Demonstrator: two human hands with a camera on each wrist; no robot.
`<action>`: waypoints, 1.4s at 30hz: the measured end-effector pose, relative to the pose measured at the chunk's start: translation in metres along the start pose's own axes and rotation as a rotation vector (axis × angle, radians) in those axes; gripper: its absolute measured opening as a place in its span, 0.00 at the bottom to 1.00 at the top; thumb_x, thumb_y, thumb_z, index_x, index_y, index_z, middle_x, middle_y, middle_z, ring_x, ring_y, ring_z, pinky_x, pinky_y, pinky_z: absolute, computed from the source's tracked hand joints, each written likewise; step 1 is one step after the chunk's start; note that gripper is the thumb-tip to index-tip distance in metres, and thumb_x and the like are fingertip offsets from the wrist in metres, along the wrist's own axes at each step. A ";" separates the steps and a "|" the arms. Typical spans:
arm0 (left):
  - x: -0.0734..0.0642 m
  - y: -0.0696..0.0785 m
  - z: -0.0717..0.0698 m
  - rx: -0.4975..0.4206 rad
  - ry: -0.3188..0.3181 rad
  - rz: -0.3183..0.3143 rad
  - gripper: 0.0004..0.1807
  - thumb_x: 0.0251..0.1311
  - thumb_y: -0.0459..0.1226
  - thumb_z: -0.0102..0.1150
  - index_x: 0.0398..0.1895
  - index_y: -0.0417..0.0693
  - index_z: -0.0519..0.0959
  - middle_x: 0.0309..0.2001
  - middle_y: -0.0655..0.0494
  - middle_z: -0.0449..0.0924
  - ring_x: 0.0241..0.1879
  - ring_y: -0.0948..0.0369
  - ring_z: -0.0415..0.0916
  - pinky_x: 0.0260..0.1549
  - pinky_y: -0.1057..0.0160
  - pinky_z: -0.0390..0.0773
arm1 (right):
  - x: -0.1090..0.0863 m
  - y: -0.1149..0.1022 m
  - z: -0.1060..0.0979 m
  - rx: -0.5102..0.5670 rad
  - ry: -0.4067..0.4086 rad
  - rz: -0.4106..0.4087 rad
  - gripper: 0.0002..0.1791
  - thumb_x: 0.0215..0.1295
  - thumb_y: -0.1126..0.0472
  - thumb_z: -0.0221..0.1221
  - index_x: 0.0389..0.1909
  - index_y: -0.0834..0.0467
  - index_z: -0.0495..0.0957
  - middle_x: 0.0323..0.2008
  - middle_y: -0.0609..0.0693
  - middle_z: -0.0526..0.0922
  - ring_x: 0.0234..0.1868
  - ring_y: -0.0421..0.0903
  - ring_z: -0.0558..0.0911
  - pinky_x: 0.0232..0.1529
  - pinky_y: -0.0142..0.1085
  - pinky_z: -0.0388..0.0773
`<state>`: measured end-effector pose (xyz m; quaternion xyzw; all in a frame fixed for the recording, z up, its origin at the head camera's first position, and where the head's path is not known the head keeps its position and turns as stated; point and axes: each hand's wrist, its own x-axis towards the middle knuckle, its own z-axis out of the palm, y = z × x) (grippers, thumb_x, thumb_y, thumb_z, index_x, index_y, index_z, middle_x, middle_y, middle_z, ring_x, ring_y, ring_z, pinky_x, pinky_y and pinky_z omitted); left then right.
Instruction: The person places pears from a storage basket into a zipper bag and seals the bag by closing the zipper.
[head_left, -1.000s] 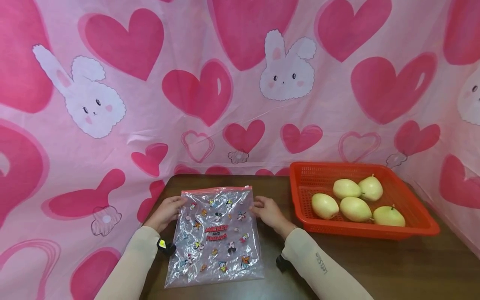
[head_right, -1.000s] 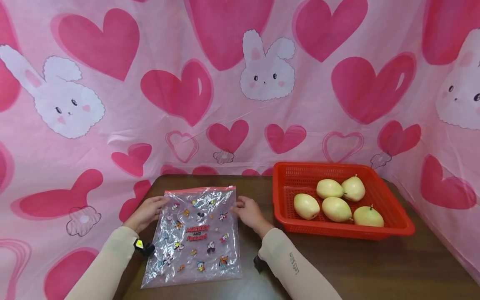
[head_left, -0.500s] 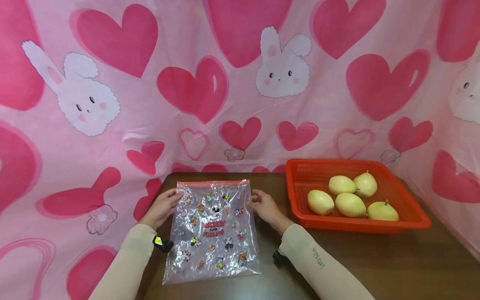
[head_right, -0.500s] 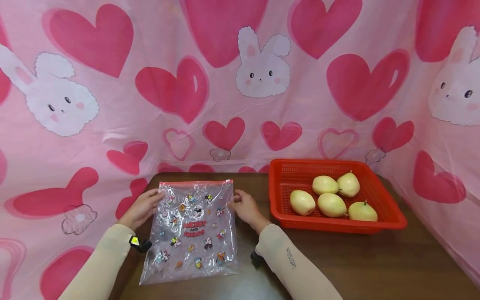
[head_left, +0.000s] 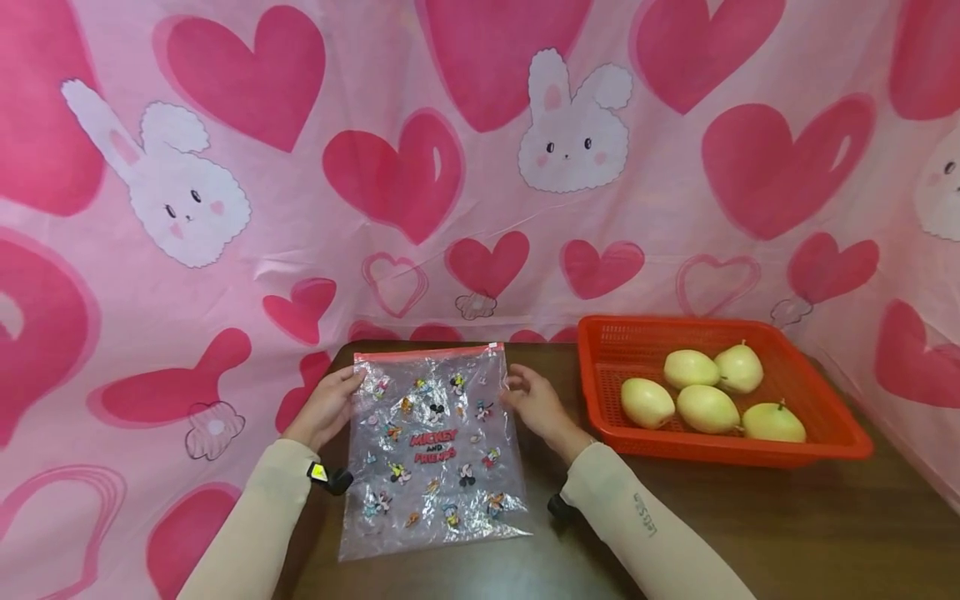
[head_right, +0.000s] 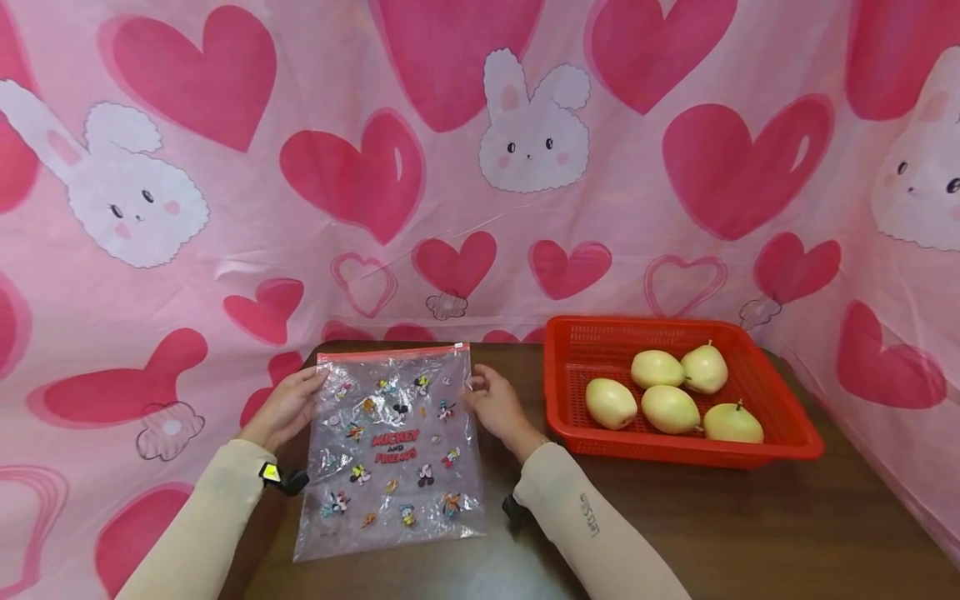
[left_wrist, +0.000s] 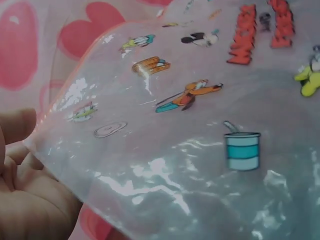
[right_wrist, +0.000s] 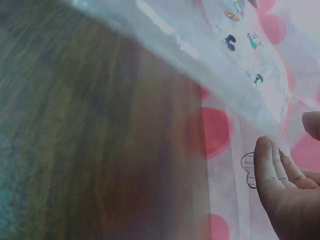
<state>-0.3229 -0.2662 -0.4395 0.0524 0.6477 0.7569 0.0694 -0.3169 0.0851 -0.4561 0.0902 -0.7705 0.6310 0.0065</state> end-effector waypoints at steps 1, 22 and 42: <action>0.000 0.001 0.001 -0.009 -0.010 0.009 0.27 0.76 0.37 0.44 0.67 0.25 0.56 0.41 0.55 0.80 0.39 0.63 0.78 0.40 0.64 0.80 | 0.000 -0.001 0.000 0.006 0.002 -0.002 0.31 0.65 0.67 0.61 0.67 0.70 0.63 0.50 0.63 0.80 0.44 0.55 0.82 0.50 0.47 0.79; -0.013 0.051 0.025 -0.100 -0.023 0.258 0.24 0.74 0.34 0.44 0.65 0.24 0.61 0.51 0.56 0.82 0.50 0.64 0.78 0.48 0.66 0.78 | 0.002 -0.022 -0.014 0.005 -0.006 0.006 0.34 0.66 0.60 0.62 0.71 0.61 0.61 0.56 0.55 0.77 0.53 0.53 0.79 0.56 0.51 0.74; -0.021 0.109 0.075 0.279 0.277 0.554 0.19 0.71 0.35 0.53 0.56 0.28 0.75 0.48 0.55 0.83 0.53 0.65 0.76 0.54 0.70 0.72 | 0.003 -0.052 -0.022 -0.052 0.051 -0.194 0.25 0.67 0.62 0.61 0.63 0.65 0.70 0.58 0.62 0.76 0.60 0.57 0.74 0.61 0.49 0.70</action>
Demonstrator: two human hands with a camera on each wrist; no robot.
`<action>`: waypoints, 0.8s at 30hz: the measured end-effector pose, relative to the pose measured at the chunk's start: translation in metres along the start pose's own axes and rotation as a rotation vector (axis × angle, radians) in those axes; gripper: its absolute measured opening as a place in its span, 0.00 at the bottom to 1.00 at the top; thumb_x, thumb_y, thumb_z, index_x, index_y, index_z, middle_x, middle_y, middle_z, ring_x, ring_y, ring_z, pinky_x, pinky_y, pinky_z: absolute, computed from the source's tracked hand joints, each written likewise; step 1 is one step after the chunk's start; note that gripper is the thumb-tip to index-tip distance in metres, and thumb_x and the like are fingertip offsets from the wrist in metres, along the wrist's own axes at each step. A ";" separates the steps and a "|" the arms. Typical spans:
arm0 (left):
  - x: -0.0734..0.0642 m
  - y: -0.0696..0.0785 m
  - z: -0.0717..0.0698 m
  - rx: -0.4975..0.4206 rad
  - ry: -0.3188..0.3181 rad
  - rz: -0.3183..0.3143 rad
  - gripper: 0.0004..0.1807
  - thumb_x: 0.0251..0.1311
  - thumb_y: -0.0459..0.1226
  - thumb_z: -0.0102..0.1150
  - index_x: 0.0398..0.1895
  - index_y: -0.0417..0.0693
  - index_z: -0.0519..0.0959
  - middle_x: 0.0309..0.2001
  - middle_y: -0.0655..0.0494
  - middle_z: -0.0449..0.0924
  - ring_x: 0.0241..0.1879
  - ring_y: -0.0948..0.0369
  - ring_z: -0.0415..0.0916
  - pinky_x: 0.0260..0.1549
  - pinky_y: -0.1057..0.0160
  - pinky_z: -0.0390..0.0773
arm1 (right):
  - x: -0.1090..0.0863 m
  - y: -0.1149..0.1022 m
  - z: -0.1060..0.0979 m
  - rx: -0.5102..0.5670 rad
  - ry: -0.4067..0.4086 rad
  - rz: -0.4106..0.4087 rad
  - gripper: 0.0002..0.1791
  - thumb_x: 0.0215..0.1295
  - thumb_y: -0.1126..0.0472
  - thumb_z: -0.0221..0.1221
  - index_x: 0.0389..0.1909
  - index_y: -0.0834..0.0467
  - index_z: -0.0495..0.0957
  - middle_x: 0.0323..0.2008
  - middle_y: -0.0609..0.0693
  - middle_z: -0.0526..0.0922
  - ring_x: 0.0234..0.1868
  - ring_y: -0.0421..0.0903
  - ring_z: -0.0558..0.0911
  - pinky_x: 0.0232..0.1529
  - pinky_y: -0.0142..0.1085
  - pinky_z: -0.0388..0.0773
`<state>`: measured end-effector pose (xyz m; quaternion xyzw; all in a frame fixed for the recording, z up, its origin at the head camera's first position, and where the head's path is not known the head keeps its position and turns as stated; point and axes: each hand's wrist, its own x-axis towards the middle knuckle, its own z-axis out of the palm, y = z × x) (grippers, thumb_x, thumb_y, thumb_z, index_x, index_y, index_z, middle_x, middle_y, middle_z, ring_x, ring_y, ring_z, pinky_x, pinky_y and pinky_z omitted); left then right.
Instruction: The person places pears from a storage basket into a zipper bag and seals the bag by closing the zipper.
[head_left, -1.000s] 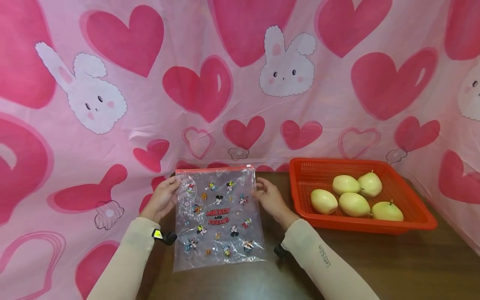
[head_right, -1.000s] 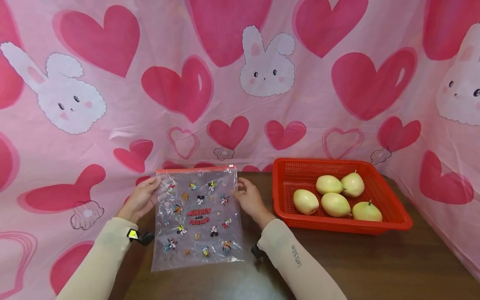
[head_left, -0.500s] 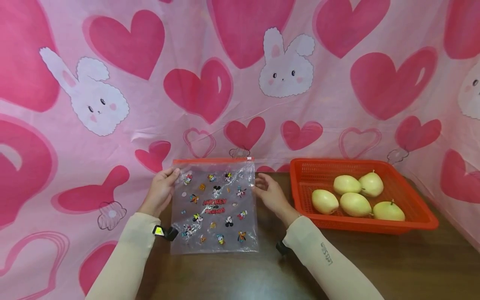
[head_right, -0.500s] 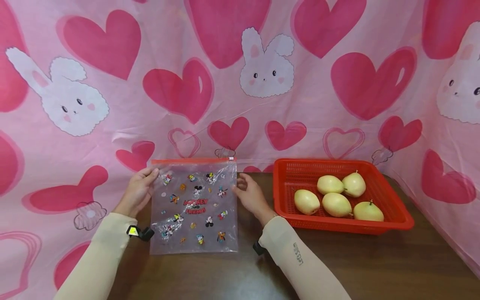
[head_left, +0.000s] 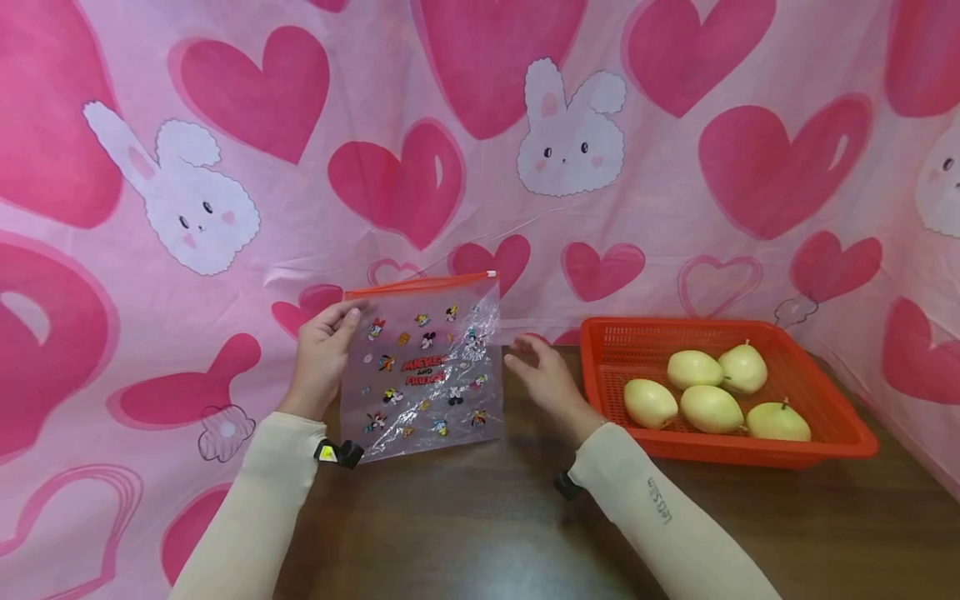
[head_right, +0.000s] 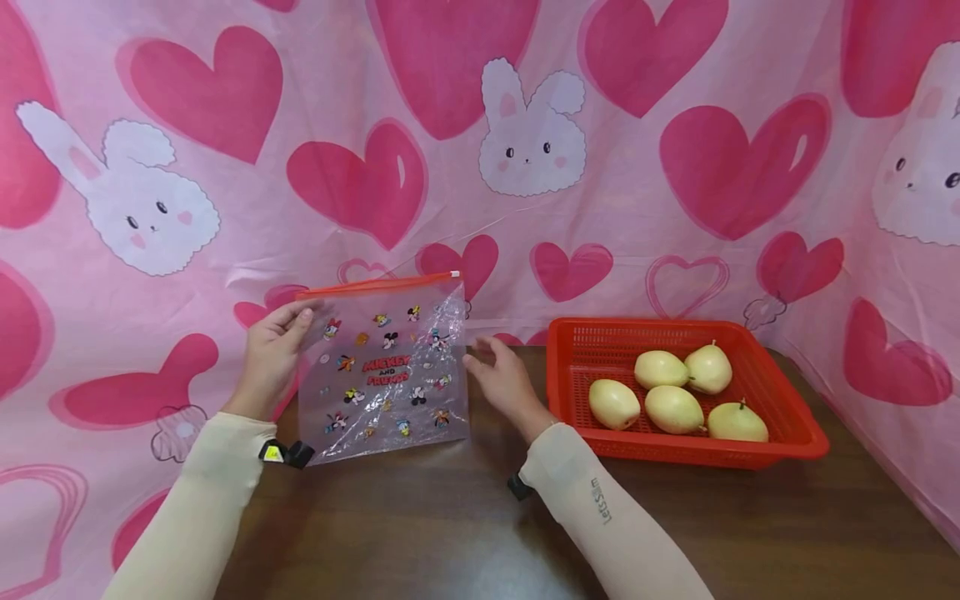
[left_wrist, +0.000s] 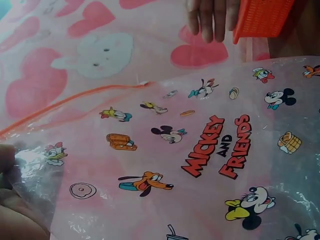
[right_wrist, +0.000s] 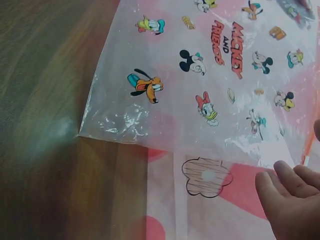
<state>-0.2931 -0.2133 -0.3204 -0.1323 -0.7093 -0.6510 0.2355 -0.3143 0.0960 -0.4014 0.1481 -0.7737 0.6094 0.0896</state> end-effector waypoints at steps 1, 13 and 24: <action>-0.002 0.003 0.003 0.027 0.003 0.010 0.18 0.71 0.35 0.53 0.55 0.28 0.76 0.48 0.54 0.83 0.52 0.65 0.77 0.53 0.70 0.73 | 0.000 -0.002 0.000 0.005 -0.001 0.003 0.25 0.67 0.61 0.61 0.62 0.65 0.70 0.57 0.61 0.77 0.60 0.56 0.74 0.61 0.48 0.70; -0.021 0.013 0.019 0.073 -0.075 0.025 0.18 0.71 0.34 0.52 0.57 0.29 0.75 0.52 0.45 0.80 0.53 0.64 0.75 0.54 0.69 0.72 | 0.005 -0.016 -0.003 0.030 -0.076 -0.020 0.22 0.71 0.58 0.57 0.60 0.66 0.74 0.55 0.60 0.78 0.53 0.58 0.79 0.55 0.47 0.75; -0.046 -0.002 0.031 0.066 -0.161 -0.001 0.18 0.71 0.35 0.52 0.58 0.31 0.75 0.54 0.38 0.78 0.51 0.62 0.77 0.52 0.69 0.75 | 0.014 -0.036 -0.005 -0.080 -0.095 -0.171 0.23 0.67 0.60 0.61 0.62 0.57 0.74 0.45 0.52 0.82 0.46 0.48 0.80 0.49 0.43 0.78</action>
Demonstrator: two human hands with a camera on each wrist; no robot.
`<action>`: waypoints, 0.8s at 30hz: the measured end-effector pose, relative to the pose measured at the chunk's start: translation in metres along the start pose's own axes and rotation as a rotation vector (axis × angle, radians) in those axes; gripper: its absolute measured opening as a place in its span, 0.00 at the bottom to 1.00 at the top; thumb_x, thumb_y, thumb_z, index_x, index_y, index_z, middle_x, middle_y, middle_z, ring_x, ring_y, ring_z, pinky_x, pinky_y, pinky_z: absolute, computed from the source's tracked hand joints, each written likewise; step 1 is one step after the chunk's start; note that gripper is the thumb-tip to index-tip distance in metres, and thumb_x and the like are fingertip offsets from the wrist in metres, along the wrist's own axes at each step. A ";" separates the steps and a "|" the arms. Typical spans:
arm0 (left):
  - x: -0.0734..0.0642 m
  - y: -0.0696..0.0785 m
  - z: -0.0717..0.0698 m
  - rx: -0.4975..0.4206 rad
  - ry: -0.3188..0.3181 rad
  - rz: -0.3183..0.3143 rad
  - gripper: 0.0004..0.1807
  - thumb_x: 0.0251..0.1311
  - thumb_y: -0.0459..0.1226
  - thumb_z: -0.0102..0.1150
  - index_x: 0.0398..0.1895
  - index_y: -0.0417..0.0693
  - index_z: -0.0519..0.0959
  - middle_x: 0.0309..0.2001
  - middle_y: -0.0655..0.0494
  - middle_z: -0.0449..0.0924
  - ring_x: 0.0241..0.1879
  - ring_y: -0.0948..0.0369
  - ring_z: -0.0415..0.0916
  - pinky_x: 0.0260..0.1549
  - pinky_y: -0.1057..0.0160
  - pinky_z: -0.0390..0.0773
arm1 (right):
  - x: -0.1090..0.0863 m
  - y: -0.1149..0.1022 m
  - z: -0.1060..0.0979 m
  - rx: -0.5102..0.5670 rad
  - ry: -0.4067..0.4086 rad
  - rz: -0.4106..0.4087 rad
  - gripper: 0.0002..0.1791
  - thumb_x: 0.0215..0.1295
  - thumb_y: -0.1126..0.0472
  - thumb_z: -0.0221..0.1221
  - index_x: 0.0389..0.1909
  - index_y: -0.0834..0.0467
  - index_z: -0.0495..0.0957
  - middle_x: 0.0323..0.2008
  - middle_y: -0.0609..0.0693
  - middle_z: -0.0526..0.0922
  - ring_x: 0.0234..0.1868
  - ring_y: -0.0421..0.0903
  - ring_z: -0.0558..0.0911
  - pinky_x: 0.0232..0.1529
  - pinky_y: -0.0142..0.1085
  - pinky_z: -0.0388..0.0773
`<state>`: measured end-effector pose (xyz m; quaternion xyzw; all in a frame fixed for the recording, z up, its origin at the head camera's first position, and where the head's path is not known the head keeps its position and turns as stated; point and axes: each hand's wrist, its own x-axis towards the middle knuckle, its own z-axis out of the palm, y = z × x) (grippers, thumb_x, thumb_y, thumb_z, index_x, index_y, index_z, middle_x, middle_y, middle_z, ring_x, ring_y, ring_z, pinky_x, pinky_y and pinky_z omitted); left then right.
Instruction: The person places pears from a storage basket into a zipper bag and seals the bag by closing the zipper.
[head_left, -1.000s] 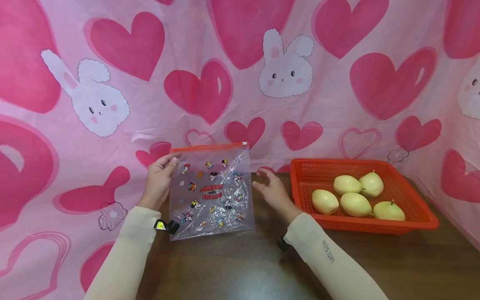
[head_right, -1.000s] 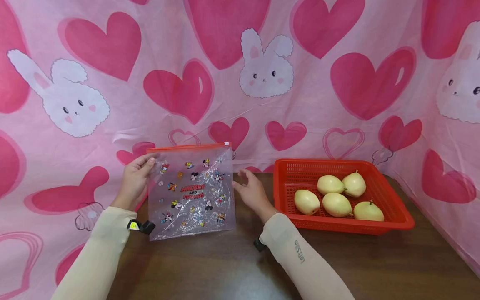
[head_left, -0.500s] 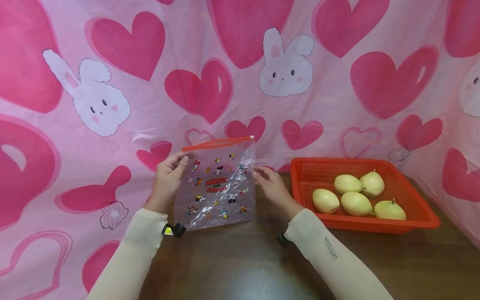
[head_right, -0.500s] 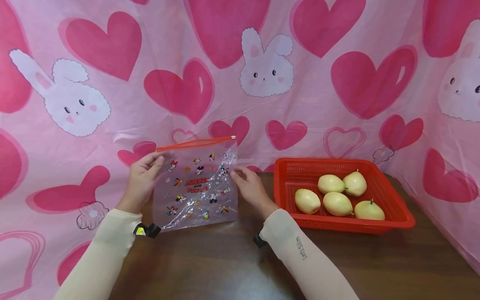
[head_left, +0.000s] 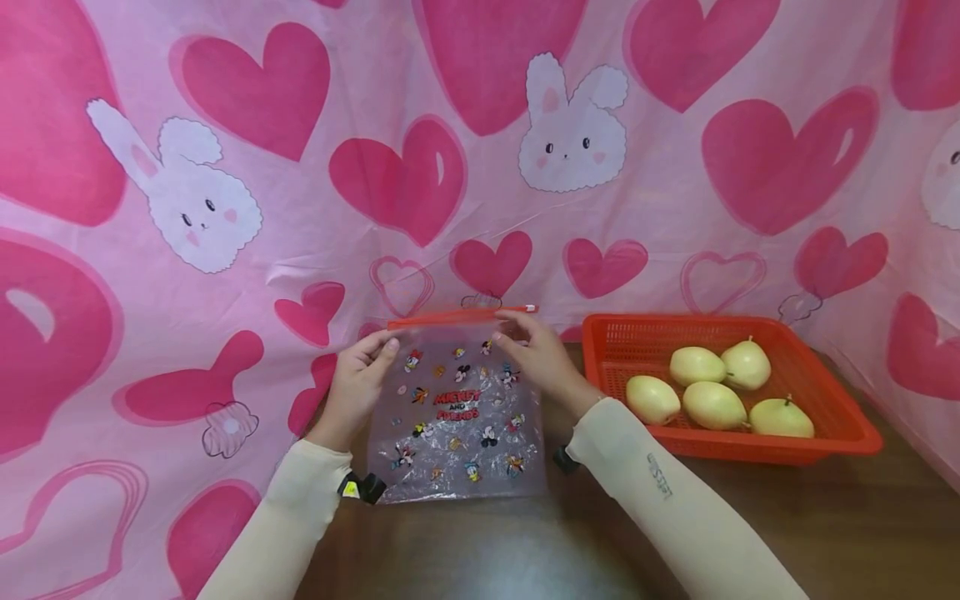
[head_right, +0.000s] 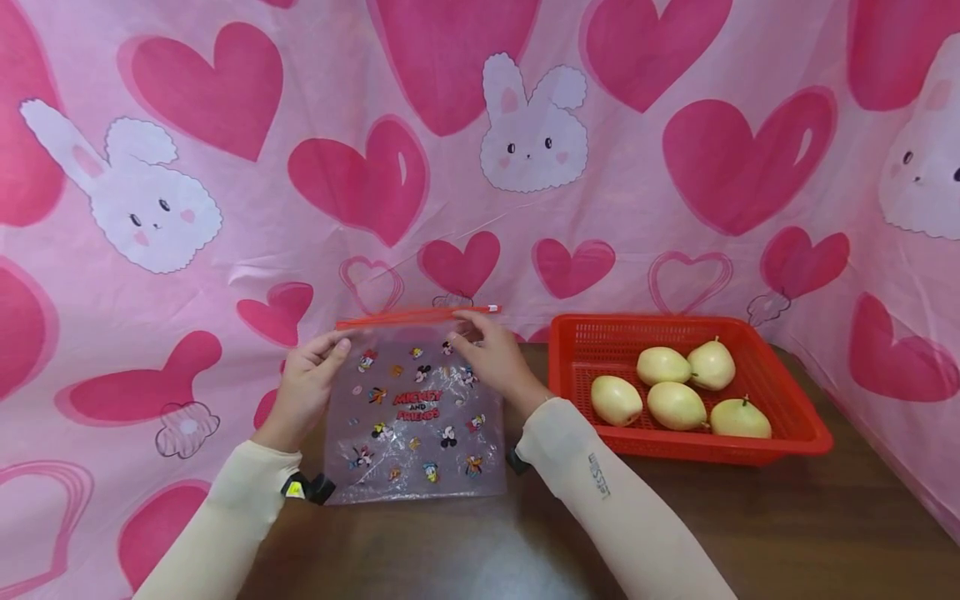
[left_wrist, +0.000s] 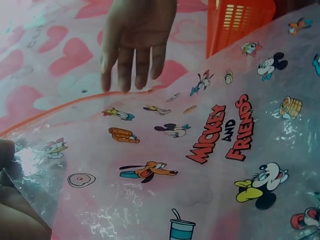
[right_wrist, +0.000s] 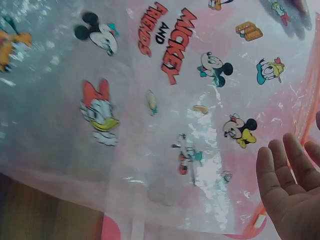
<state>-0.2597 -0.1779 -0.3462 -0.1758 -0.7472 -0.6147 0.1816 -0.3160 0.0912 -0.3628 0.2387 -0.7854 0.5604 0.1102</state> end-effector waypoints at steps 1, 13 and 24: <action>-0.002 -0.001 0.001 -0.008 -0.009 0.000 0.18 0.71 0.35 0.52 0.58 0.31 0.75 0.54 0.39 0.79 0.51 0.61 0.77 0.52 0.68 0.74 | 0.000 -0.001 0.000 -0.005 -0.005 -0.005 0.24 0.67 0.60 0.61 0.63 0.56 0.73 0.44 0.51 0.83 0.44 0.48 0.80 0.46 0.42 0.79; -0.012 -0.008 0.005 -0.090 -0.073 0.007 0.17 0.71 0.36 0.53 0.57 0.35 0.77 0.52 0.42 0.81 0.54 0.54 0.78 0.57 0.63 0.72 | 0.001 -0.006 0.000 -0.108 -0.093 0.068 0.18 0.67 0.55 0.62 0.56 0.55 0.78 0.38 0.46 0.82 0.39 0.45 0.79 0.38 0.37 0.80; -0.019 -0.012 0.005 -0.069 -0.071 0.029 0.16 0.70 0.34 0.53 0.54 0.31 0.78 0.49 0.38 0.81 0.52 0.57 0.79 0.53 0.65 0.75 | -0.001 -0.005 0.010 -0.025 -0.142 0.208 0.17 0.69 0.47 0.58 0.41 0.58 0.80 0.33 0.55 0.84 0.35 0.50 0.85 0.40 0.45 0.83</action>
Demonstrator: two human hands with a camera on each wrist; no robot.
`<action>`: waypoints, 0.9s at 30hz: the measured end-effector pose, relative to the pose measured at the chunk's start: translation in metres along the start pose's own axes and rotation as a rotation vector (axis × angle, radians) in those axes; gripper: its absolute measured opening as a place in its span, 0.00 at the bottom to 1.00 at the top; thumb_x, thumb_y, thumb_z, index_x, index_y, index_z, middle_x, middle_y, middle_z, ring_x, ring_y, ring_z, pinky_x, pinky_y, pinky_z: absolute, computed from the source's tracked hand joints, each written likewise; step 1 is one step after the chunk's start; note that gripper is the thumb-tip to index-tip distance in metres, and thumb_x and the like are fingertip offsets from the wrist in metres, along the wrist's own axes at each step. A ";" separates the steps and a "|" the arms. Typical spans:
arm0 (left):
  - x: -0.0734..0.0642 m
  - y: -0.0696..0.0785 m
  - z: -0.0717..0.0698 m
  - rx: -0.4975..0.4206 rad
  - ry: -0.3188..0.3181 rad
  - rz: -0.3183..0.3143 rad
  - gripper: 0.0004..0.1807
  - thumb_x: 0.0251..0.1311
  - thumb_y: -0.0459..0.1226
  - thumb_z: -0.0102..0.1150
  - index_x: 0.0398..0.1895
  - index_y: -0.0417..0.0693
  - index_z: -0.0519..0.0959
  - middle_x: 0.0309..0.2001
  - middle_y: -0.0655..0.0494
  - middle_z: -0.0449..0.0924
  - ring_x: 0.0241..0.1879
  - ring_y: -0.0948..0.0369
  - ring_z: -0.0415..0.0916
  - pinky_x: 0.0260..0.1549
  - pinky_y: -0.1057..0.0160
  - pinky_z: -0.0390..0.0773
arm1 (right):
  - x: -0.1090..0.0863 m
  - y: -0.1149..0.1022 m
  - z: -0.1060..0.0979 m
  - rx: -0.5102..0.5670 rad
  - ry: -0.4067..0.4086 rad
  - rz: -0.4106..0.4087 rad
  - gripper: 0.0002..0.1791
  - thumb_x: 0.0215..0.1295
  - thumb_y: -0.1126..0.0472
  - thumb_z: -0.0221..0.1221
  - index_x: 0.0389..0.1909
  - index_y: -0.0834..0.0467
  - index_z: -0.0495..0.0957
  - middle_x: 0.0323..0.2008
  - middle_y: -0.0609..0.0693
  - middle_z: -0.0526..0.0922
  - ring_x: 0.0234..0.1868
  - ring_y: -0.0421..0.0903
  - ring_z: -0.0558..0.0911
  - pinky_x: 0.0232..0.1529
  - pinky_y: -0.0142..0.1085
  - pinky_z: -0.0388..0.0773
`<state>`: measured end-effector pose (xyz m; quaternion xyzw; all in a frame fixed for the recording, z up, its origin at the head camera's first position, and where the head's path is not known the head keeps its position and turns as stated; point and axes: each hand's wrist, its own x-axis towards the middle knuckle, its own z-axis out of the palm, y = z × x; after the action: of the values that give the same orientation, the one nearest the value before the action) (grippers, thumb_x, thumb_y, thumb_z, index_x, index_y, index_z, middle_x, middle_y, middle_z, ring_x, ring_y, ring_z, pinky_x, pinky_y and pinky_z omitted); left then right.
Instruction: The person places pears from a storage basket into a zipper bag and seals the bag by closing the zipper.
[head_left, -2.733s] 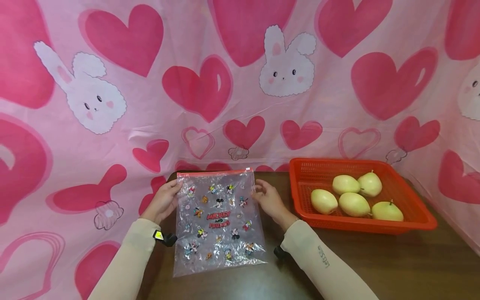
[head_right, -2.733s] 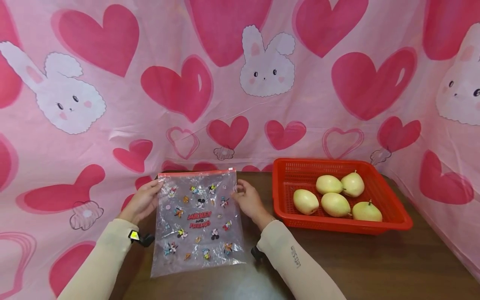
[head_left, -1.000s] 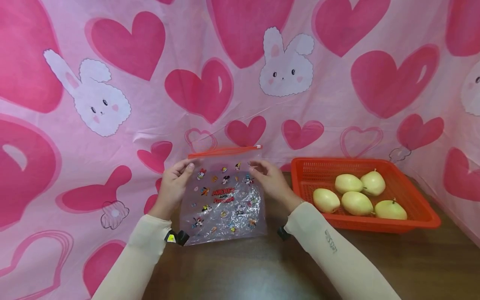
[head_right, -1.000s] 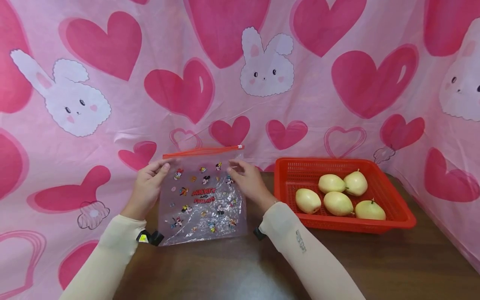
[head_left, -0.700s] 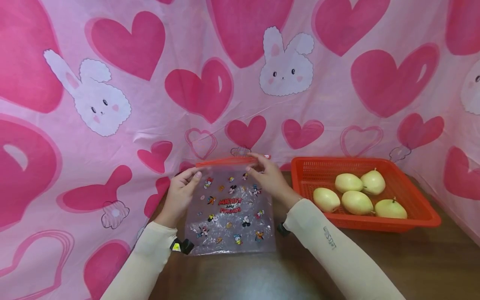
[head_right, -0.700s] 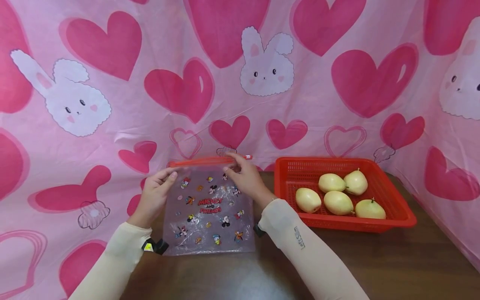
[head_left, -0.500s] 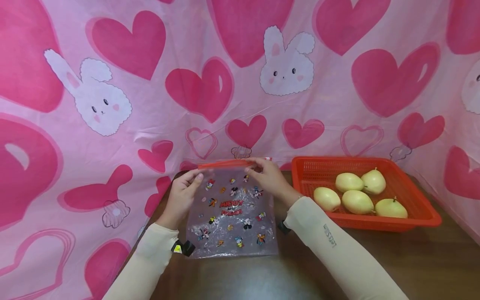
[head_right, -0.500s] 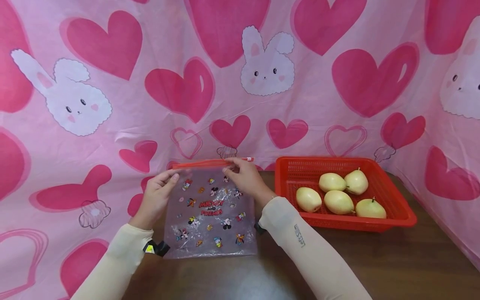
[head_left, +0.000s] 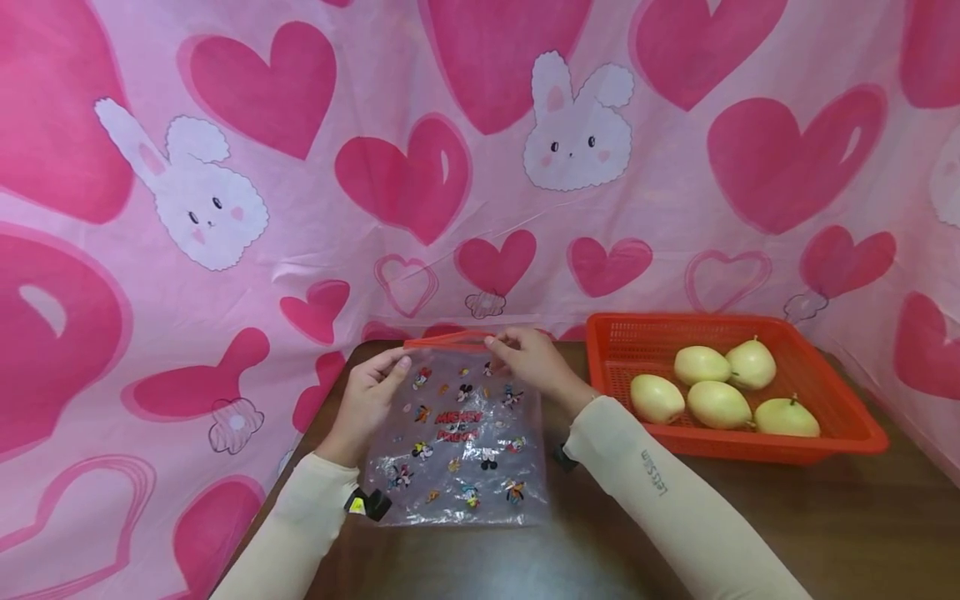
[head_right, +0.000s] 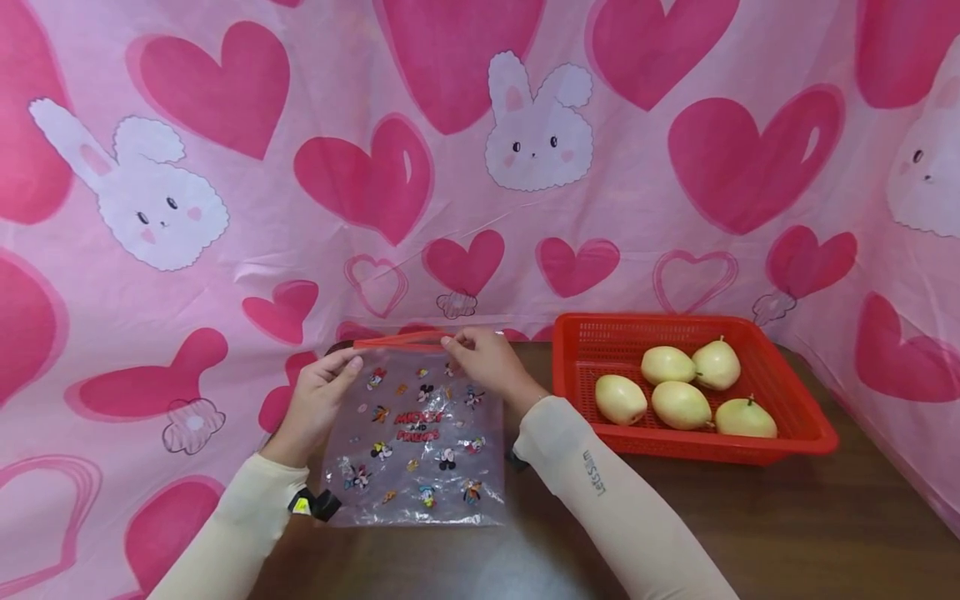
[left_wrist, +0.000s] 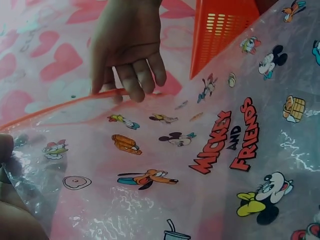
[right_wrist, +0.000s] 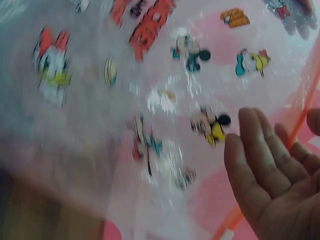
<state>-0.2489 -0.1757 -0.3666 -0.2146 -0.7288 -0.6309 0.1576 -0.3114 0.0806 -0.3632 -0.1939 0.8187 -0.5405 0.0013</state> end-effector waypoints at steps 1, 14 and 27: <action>-0.001 0.000 0.000 0.007 -0.002 -0.006 0.16 0.70 0.34 0.53 0.55 0.31 0.78 0.49 0.38 0.81 0.51 0.58 0.79 0.50 0.66 0.77 | 0.000 0.000 0.002 -0.005 0.011 0.022 0.18 0.69 0.46 0.57 0.40 0.58 0.80 0.32 0.54 0.83 0.34 0.49 0.85 0.39 0.43 0.83; -0.002 0.010 -0.003 -0.053 -0.283 -0.062 0.19 0.75 0.40 0.44 0.60 0.37 0.74 0.56 0.37 0.77 0.51 0.46 0.79 0.50 0.51 0.78 | 0.006 -0.012 0.012 -0.042 0.191 0.031 0.07 0.61 0.65 0.61 0.40 0.60 0.80 0.22 0.50 0.80 0.21 0.44 0.79 0.23 0.35 0.78; 0.055 0.032 0.027 0.679 -0.385 -0.323 0.25 0.62 0.49 0.59 0.56 0.41 0.79 0.30 0.53 0.82 0.22 0.63 0.76 0.29 0.60 0.79 | 0.003 -0.023 0.019 -0.077 0.147 0.050 0.27 0.58 0.64 0.66 0.58 0.53 0.69 0.24 0.46 0.83 0.22 0.44 0.79 0.22 0.36 0.75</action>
<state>-0.2784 -0.1396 -0.3162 -0.1474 -0.9358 -0.3197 -0.0207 -0.3030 0.0547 -0.3504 -0.1330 0.8414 -0.5211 -0.0530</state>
